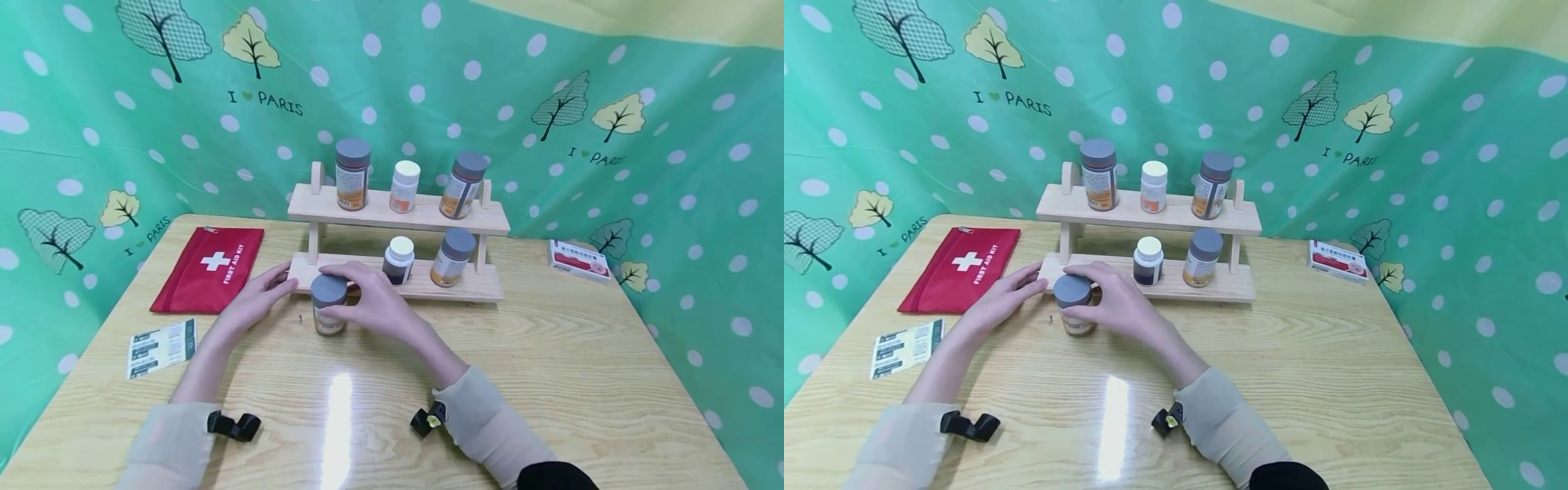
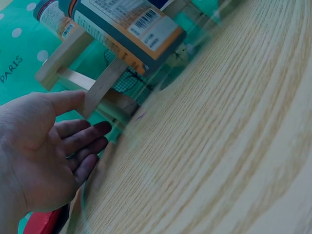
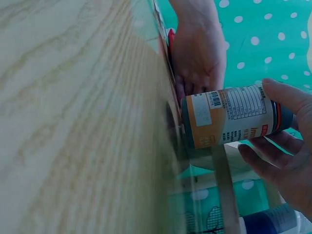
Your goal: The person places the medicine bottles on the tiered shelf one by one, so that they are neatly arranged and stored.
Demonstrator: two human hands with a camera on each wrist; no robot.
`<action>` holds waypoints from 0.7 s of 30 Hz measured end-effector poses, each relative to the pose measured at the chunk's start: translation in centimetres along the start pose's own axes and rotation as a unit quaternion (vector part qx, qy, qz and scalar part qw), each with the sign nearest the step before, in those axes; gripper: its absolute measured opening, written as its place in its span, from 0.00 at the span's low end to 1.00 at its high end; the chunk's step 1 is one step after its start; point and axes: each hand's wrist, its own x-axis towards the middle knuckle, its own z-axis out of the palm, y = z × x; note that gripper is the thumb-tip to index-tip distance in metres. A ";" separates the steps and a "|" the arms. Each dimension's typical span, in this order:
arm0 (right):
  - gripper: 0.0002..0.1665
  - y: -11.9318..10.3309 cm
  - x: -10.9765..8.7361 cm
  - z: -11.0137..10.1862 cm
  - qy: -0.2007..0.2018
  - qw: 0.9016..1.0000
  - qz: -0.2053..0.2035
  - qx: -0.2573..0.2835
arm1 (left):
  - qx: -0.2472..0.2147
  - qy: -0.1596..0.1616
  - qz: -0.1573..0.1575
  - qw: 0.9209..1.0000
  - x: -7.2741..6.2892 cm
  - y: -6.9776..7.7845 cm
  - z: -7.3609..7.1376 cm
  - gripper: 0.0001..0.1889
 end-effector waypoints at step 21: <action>0.34 -1.6 1.6 -3.2 0.056 0.998 -0.024 -0.003 | -0.009 0.000 0.008 1.000 -0.3 0.0 0.1 0.44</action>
